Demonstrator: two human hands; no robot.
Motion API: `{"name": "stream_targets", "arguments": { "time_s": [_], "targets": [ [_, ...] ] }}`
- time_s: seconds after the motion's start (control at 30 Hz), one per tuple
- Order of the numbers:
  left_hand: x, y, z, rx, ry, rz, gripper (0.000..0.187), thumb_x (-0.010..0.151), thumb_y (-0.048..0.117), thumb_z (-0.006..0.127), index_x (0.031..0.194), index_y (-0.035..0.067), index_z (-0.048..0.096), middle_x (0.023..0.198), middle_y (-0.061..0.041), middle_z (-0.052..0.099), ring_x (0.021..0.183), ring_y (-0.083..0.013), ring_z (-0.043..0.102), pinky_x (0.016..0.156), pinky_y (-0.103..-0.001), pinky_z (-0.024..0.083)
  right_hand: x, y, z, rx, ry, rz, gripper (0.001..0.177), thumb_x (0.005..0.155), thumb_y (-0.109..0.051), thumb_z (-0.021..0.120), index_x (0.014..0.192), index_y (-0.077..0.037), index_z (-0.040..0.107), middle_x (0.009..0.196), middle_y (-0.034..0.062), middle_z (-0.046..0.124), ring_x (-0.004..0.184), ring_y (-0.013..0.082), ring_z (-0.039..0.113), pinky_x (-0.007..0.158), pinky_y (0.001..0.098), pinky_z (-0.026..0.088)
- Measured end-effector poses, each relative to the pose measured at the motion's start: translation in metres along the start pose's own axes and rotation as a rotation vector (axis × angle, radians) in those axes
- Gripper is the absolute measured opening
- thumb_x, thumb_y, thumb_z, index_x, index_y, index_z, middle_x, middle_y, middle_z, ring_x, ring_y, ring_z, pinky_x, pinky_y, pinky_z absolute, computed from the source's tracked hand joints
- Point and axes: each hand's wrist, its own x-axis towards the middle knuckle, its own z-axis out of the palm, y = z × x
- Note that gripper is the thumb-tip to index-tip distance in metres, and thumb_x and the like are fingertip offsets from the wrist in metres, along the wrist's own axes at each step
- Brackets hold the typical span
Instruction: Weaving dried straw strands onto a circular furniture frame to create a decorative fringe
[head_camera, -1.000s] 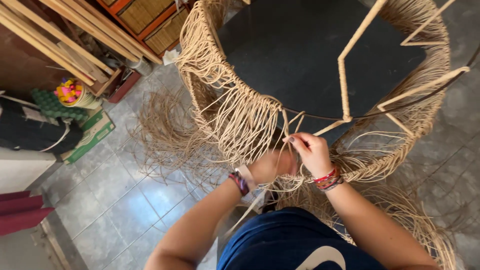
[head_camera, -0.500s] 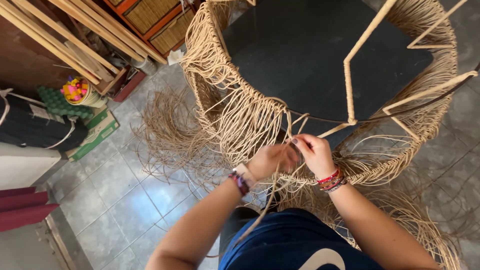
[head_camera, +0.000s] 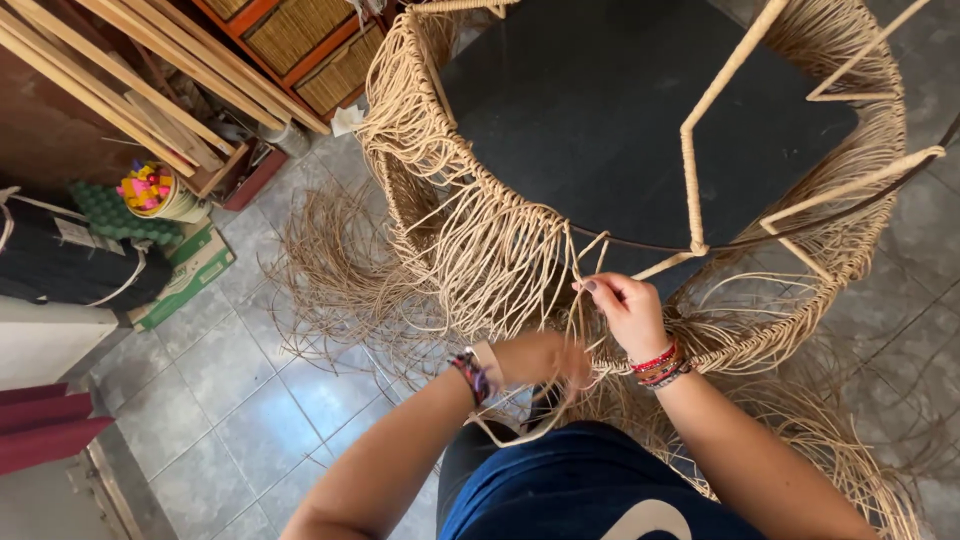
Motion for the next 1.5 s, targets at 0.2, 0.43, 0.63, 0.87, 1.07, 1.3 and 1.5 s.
{"name": "stream_targets", "arguments": {
  "time_s": [0.2,0.43,0.63,0.87,1.07,1.3,1.5],
  "targets": [
    [0.06,-0.103,0.039,-0.279,-0.029,0.833,0.027,0.094,0.04,0.071,0.079,0.022,0.084,0.089,-0.001,0.078,0.091,-0.0218,0.073,0.09,-0.026,0.055,0.0,-0.012,-0.002,0.021,0.01,0.024,0.012,0.096,-0.016,0.07,0.094,-0.012,0.081,0.049,0.0053,0.061,0.051,0.0142,0.059,0.056,0.0304,0.052],
    [0.085,-0.147,0.038,-0.351,0.226,0.634,0.047,0.078,0.053,0.068,0.098,0.011,0.077,0.088,-0.007,0.075,0.086,-0.022,0.071,0.078,-0.032,0.057,-0.003,-0.001,-0.001,0.018,0.019,0.06,0.01,0.095,-0.014,0.071,0.094,-0.011,0.081,0.049,0.0051,0.063,0.052,0.0115,0.059,0.055,0.0299,0.052],
    [0.022,-0.01,-0.017,-0.675,0.129,0.415,0.016,0.099,0.009,0.054,0.097,0.001,0.068,0.088,-0.009,0.07,0.087,-0.0198,0.068,0.082,-0.032,0.054,-0.001,-0.009,0.001,0.02,0.019,0.075,0.011,0.095,-0.018,0.073,0.094,-0.01,0.08,0.057,0.008,0.068,0.059,0.0154,0.066,0.06,0.0324,0.054],
    [0.004,0.017,-0.02,-1.044,0.24,0.119,0.016,0.103,0.018,0.058,0.093,0.013,0.069,0.082,0.005,0.072,0.079,-0.0083,0.074,0.079,-0.019,0.055,-0.003,-0.005,-0.005,0.019,0.012,0.069,0.012,0.096,-0.017,0.072,0.093,-0.011,0.081,0.053,0.0049,0.066,0.058,0.0106,0.061,0.059,0.03,0.052],
    [0.047,-0.104,0.026,-0.088,-0.186,-0.091,0.03,0.102,0.03,0.054,0.096,0.019,0.082,0.074,0.0,0.077,0.068,-0.014,0.075,0.075,-0.027,0.055,-0.007,-0.011,-0.001,0.048,0.01,0.057,0.012,0.096,-0.017,0.071,0.092,-0.011,0.081,0.05,0.0033,0.063,0.053,0.0093,0.058,0.058,0.0286,0.052],
    [0.012,-0.07,0.02,-0.064,0.003,0.206,0.036,0.091,0.011,0.058,0.058,0.011,0.073,0.069,-0.009,0.073,0.073,-0.0302,0.073,0.084,-0.042,0.059,-0.008,-0.014,0.001,0.086,0.019,0.059,0.011,0.095,-0.012,0.071,0.092,-0.007,0.079,0.049,0.0073,0.062,0.05,0.0109,0.054,0.051,0.0282,0.049],
    [-0.002,0.001,-0.007,0.683,0.784,-0.05,0.042,0.091,0.057,0.06,0.115,0.023,0.054,0.09,-0.002,0.069,0.085,-0.0281,0.075,0.071,-0.046,0.058,-0.017,-0.008,0.016,0.305,0.047,0.183,0.012,0.098,-0.01,0.066,0.092,-0.005,0.076,0.048,-0.0035,0.05,0.05,0.0036,0.044,0.047,0.0213,0.043]
  ]
}}
